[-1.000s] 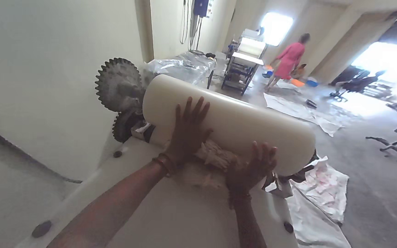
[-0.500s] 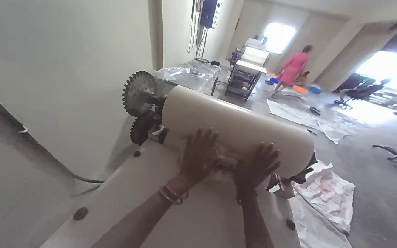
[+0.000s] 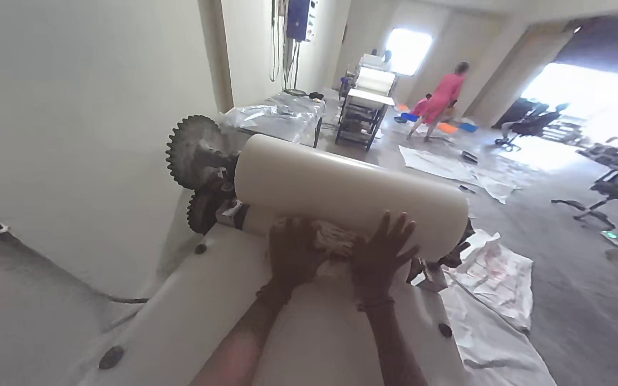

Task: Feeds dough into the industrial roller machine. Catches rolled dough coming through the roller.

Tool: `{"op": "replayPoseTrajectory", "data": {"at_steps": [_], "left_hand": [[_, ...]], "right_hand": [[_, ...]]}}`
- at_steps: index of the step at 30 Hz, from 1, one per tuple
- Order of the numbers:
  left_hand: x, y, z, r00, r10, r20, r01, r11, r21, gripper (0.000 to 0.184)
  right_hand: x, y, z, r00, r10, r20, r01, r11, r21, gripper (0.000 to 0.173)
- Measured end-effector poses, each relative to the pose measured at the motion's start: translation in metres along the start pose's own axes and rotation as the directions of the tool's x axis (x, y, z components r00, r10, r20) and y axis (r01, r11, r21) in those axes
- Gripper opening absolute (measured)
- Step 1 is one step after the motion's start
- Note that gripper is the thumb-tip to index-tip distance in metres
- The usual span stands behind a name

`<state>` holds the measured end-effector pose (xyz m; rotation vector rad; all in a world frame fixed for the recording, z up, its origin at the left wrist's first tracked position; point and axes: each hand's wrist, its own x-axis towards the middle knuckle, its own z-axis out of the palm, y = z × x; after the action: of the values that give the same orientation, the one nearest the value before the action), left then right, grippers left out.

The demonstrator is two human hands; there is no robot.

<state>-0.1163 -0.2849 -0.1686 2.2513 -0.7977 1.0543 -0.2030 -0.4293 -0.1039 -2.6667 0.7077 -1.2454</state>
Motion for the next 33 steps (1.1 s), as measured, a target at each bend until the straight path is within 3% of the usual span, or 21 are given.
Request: {"op": "replayPoseTrajectory", "data": {"at_steps": [3,9,14,15,18,23,25,31,33], "left_hand": [[-0.002,-0.006,0.006,0.996,0.047,-0.079,-0.047,0.999,-0.005,0.06],[0.0,-0.004,0.01,0.998,0.031,-0.054,-0.029,0.998,0.048,0.06],[0.024,0.002,-0.011,0.961,-0.232,0.15,0.249,0.962,-0.11,0.079],[0.027,-0.003,-0.01,0.958,-0.259,0.125,0.275,0.952,-0.131,0.069],[0.046,-0.028,-0.006,0.978,-0.208,0.032,0.21,0.975,-0.075,0.058],[0.059,-0.028,0.0,0.974,-0.169,0.152,0.155,0.983,0.099,0.06],[0.058,-0.03,0.001,0.978,-0.157,0.136,0.144,0.984,0.102,0.057],[0.061,-0.046,0.008,0.991,-0.121,0.062,0.116,0.99,0.076,0.062],[0.062,-0.048,0.01,0.992,-0.12,0.03,0.118,0.991,0.068,0.064]], "right_hand": [[-0.024,-0.027,0.005,0.999,0.033,-0.021,-0.029,0.989,0.148,0.073],[-0.024,-0.029,0.035,0.995,0.037,-0.097,-0.024,0.991,0.131,0.08],[-0.021,-0.027,0.036,0.991,-0.02,-0.13,0.033,0.994,0.104,0.076],[-0.025,-0.024,0.04,0.987,-0.033,-0.157,0.05,0.993,0.106,0.079],[-0.031,-0.021,0.048,0.976,-0.061,-0.21,0.08,0.993,0.086,0.083],[-0.024,-0.024,0.041,0.997,0.0,-0.083,0.006,0.998,0.066,0.079],[-0.024,-0.026,0.04,0.999,0.002,-0.047,0.001,0.998,0.065,0.081],[-0.027,-0.023,0.047,0.985,-0.035,-0.169,0.052,0.994,0.095,0.085],[-0.026,-0.023,0.045,0.991,-0.028,-0.134,0.045,0.991,0.124,0.084]]}}
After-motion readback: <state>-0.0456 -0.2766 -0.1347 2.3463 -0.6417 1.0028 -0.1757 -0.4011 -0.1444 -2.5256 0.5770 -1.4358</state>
